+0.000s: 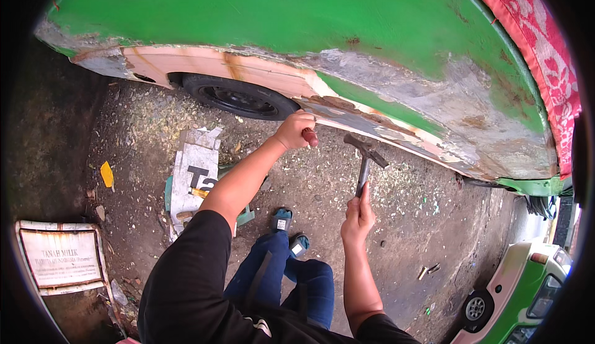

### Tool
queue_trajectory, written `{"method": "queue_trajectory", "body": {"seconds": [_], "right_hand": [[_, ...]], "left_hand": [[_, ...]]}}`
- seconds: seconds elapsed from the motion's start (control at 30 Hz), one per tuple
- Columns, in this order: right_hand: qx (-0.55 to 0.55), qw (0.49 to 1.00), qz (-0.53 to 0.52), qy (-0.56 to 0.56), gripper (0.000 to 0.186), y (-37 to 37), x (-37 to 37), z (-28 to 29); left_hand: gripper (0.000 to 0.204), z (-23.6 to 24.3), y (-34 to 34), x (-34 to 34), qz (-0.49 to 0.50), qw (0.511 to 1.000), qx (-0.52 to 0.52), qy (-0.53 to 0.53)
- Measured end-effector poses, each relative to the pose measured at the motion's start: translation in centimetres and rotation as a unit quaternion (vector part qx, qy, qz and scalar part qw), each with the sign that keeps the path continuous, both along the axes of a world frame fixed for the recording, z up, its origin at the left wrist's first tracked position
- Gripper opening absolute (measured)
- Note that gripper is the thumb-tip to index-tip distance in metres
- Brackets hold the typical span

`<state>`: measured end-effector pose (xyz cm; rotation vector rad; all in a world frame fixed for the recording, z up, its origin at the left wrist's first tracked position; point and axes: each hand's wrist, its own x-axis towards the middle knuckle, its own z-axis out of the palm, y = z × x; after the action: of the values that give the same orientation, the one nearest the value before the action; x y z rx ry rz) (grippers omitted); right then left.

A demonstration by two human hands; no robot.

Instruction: The person uses a hammer and a red-handled punch to repeatedly strike a green vehicle panel along its lower edge. The person moves along the panel, striking different spots to flatten or adjust the metal surface.

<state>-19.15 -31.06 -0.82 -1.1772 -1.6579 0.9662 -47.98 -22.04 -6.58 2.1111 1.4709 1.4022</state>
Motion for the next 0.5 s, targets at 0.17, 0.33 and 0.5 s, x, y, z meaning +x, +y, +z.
{"method": "queue_trajectory", "body": {"seconds": [0.17, 0.33, 0.5], "right_hand": [[-0.055, 0.998, -0.008, 0.029, 0.049, -1.5, 0.9, 0.8], [-0.074, 0.997, -0.008, 0.012, 0.048, -3.4, 2.4, 2.3], [-0.070, 0.997, -0.016, -0.004, 0.046, -5.0, 4.5, 6.0]], "left_hand": [[0.034, 1.6, 0.1, 0.3, -0.020, 1.000, 0.024, -0.001], [0.034, 2.7, -1.5, 1.0, -0.013, 1.000, 0.018, -0.008], [0.030, 6.8, -3.2, 2.6, -0.008, 1.000, 0.024, 0.000]]}}
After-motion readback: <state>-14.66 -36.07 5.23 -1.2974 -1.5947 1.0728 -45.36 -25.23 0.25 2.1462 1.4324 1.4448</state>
